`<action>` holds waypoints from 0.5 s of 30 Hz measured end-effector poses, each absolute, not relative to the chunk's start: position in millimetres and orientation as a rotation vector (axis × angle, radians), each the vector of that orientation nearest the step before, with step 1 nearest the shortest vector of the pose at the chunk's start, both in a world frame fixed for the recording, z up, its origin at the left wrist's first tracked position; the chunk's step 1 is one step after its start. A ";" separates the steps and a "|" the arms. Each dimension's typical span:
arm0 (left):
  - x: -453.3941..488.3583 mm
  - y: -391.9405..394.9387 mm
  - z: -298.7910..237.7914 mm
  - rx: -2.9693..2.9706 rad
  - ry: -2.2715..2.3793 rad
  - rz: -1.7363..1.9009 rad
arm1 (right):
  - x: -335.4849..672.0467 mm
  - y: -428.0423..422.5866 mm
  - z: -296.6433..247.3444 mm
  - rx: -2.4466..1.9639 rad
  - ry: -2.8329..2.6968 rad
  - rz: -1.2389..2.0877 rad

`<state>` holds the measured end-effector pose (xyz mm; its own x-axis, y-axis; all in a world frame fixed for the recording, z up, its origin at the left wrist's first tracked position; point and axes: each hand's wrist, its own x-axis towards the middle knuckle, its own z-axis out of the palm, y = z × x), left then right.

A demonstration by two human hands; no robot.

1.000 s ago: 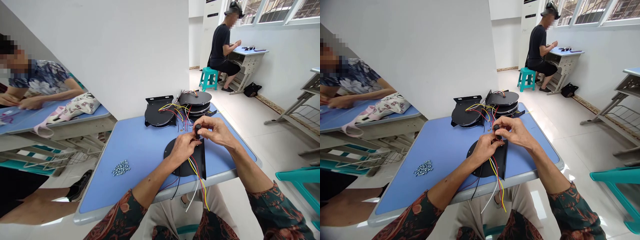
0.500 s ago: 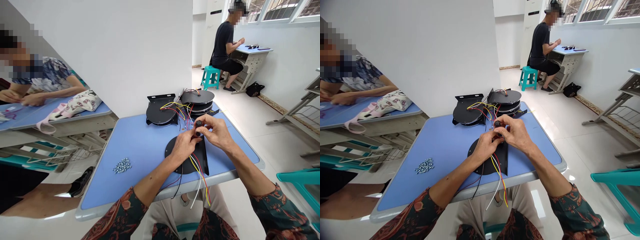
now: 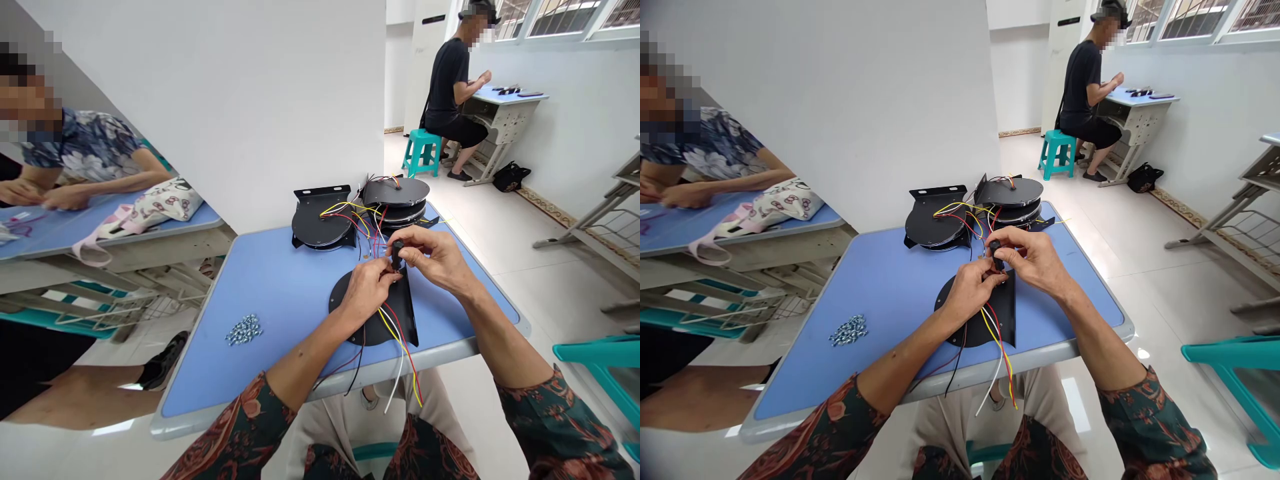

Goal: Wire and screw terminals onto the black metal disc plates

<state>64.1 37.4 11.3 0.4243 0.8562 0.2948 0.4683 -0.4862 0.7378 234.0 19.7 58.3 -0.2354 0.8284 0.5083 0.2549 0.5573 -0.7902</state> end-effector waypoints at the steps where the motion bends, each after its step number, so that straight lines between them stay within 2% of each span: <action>1: 64.1 37.2 11.1 2.127 1.113 0.900 | 233.8 20.3 57.1 -0.911 -1.774 0.645; 6: 64.2 36.2 10.4 2.202 1.114 0.885 | 230.7 21.9 52.5 -0.916 -1.778 0.481; 15: 65.4 38.7 9.6 2.205 1.112 0.872 | 231.7 21.6 54.7 -0.874 -1.831 0.637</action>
<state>65.4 38.7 9.6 0.4564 0.8337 0.3109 0.5011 -0.5296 0.6844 231.7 21.6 54.7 -0.2694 0.7951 0.5433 0.2860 0.6048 -0.7433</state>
